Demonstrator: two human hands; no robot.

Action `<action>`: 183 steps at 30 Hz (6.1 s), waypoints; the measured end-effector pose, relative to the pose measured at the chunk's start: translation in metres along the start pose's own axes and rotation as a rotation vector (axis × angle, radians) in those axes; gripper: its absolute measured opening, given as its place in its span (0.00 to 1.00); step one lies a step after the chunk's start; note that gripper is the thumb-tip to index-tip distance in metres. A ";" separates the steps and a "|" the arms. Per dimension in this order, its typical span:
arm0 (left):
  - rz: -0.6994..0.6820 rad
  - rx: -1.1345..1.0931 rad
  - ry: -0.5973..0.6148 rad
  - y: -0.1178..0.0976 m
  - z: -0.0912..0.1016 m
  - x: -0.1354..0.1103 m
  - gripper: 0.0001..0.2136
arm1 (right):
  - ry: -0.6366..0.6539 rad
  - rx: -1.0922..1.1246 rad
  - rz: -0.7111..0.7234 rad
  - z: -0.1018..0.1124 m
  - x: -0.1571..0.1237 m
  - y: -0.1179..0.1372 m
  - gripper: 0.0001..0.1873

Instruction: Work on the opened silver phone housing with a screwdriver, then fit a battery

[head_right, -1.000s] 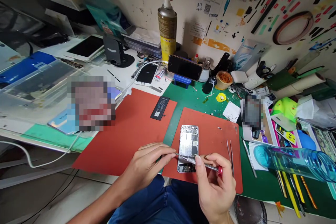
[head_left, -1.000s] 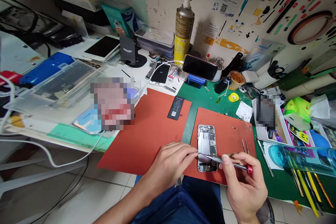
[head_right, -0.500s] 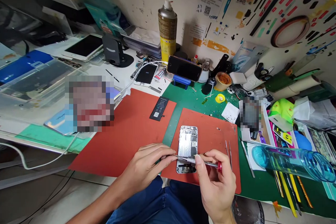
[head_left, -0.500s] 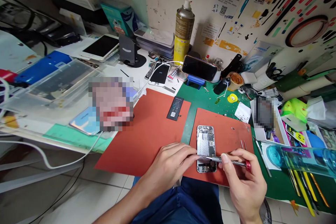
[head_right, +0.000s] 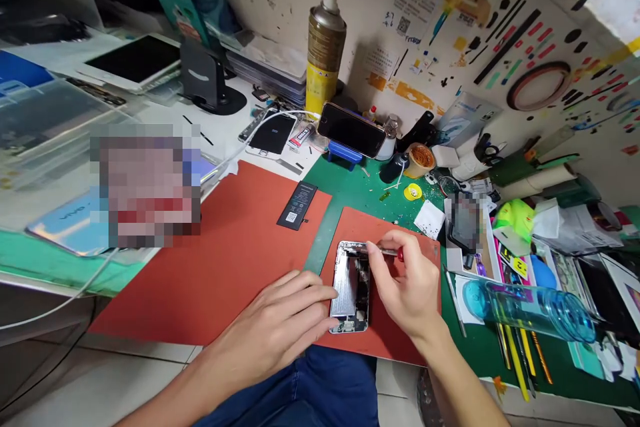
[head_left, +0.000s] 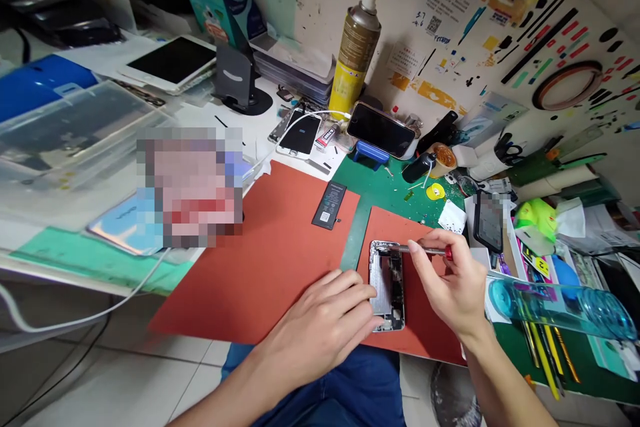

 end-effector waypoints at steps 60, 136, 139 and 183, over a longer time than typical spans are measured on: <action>0.074 0.077 0.199 0.000 -0.012 0.001 0.14 | 0.234 -0.087 0.359 -0.020 0.039 0.027 0.03; 0.249 -0.353 -0.124 0.014 0.003 -0.006 0.07 | 0.002 0.726 -0.722 -0.006 -0.083 -0.008 0.19; 0.254 -0.363 -0.126 0.015 0.003 -0.007 0.07 | 0.007 0.718 -0.717 -0.006 -0.084 -0.009 0.19; 0.078 0.078 0.213 0.000 -0.013 0.002 0.16 | 0.256 0.035 0.082 0.000 0.014 0.004 0.09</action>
Point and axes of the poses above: each hand's wrist, its own x-axis towards the middle knuckle, its own z-axis out of the back of the hand, y = z × x, the point moved 4 cm from there along x, towards the middle knuckle, and after that the axes turned 6 degrees about -x, right-handed, at the moved point
